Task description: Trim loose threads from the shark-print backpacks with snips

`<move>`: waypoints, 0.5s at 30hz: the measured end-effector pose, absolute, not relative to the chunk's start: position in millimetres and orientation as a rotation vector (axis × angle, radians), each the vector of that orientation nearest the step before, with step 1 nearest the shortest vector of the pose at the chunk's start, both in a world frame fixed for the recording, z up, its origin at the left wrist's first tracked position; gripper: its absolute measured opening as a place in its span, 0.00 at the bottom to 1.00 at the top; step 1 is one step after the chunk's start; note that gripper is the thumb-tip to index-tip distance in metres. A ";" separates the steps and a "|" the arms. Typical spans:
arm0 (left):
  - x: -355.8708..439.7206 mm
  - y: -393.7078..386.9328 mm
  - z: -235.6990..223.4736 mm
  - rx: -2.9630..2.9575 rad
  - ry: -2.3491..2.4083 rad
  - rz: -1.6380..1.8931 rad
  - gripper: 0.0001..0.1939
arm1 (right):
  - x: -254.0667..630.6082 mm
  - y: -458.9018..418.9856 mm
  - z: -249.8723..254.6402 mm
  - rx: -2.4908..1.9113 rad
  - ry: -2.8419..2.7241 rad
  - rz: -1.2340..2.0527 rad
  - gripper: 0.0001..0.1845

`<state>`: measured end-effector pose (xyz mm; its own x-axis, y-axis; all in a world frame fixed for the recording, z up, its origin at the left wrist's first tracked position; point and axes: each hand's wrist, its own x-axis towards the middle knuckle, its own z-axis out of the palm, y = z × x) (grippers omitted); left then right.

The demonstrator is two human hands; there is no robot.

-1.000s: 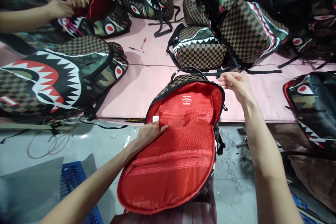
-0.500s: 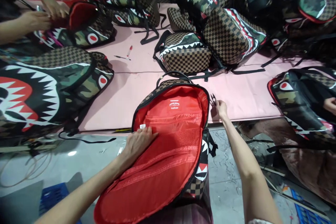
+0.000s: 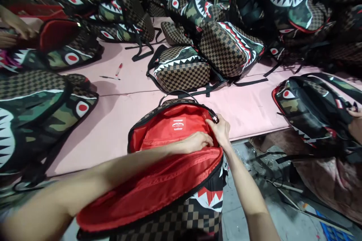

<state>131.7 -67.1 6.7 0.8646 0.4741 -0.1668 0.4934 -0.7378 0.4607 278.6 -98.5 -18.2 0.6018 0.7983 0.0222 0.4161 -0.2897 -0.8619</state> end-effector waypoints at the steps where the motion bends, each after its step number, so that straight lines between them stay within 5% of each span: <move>1: 138.7 -63.0 -4.1 2.544 0.749 -0.028 0.16 | 279.6 -95.4 -23.5 -1.938 -0.922 0.522 0.15; 6: 145.1 -43.2 -36.7 2.672 0.933 0.086 0.22 | 287.5 -87.0 -47.6 -1.899 -0.758 0.526 0.12; 15: 145.5 -33.3 -54.2 2.668 0.977 -0.002 0.14 | 290.5 -85.0 -53.0 -1.734 -0.662 0.601 0.13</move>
